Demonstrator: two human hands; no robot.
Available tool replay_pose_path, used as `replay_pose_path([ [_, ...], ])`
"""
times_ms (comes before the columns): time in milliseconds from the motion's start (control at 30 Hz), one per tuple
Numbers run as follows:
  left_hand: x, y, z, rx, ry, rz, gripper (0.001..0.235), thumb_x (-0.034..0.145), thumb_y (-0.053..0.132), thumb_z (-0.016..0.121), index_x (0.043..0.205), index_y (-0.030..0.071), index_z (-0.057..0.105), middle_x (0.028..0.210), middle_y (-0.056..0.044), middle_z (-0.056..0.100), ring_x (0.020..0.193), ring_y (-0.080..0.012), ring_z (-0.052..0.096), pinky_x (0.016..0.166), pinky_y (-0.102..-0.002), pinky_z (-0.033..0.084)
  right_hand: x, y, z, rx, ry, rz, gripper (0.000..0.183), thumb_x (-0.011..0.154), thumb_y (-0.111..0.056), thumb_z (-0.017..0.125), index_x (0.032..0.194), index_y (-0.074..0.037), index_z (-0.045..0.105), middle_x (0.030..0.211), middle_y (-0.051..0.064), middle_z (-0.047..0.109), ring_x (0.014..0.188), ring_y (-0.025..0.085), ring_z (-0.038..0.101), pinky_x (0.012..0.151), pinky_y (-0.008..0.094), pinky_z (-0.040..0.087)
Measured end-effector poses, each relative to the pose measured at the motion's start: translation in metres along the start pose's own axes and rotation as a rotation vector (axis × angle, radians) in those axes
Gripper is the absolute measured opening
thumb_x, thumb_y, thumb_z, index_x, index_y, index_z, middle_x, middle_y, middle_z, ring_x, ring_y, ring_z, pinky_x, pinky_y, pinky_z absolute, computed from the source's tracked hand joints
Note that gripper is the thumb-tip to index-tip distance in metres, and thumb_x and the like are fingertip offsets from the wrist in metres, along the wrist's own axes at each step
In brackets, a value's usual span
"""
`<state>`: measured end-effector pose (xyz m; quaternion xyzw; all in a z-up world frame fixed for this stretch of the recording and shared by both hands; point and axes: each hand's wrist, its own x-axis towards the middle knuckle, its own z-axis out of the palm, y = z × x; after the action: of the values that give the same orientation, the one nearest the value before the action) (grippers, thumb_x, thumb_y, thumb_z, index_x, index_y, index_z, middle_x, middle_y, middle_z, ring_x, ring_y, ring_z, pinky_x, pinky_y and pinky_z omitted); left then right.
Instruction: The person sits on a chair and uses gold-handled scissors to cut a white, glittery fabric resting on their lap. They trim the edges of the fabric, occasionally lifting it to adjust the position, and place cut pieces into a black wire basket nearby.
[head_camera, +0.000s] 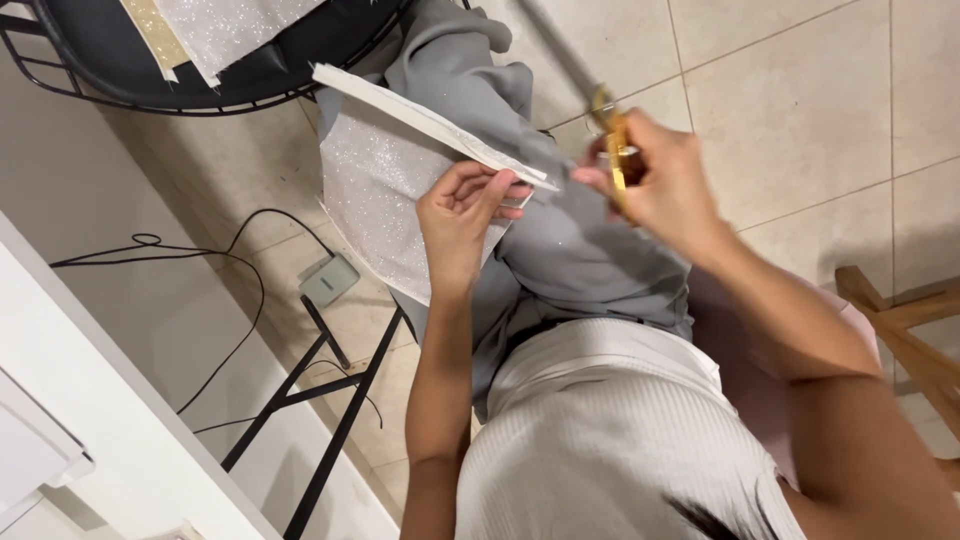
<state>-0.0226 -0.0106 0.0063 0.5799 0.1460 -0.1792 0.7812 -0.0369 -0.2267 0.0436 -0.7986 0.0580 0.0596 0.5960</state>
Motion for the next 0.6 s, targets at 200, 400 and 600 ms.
replay_pose_path([
  [200,0.002,-0.008,-0.01,-0.181,-0.041,-0.054,0.018,0.099,0.007,0.069,0.108,-0.006,0.06,0.098,-0.023,0.074,0.086,-0.0318,0.078,0.062,-0.033,0.07,-0.041,0.038,-0.044,-0.407,-0.201,0.169,0.046,0.077,-0.028,0.093,0.09,0.003,0.062,0.068,0.018,0.059,0.052,0.03,0.062,0.051,0.039,0.048],
  [400,0.002,-0.054,-0.019,-0.187,-0.025,0.05,0.017,0.096,-0.005,0.067,0.111,-0.005,0.06,0.102,-0.019,0.073,0.093,-0.0275,0.076,0.076,-0.038,0.071,-0.061,0.051,-0.03,-0.611,-0.215,0.049,0.053,0.078,-0.047,0.091,0.088,-0.006,0.06,0.064,0.01,0.054,0.054,0.029,0.061,0.055,0.035,0.049],
  [600,-0.006,-0.044,-0.015,-0.197,0.003,0.033,0.018,0.096,-0.003,0.07,0.11,-0.009,0.06,0.097,-0.022,0.073,0.09,-0.0281,0.077,0.079,-0.04,0.07,-0.057,0.052,-0.022,-0.563,-0.27,0.084,0.056,0.075,-0.051,0.089,0.091,-0.006,0.06,0.065,0.011,0.054,0.055,0.034,0.062,0.056,0.041,0.05],
])
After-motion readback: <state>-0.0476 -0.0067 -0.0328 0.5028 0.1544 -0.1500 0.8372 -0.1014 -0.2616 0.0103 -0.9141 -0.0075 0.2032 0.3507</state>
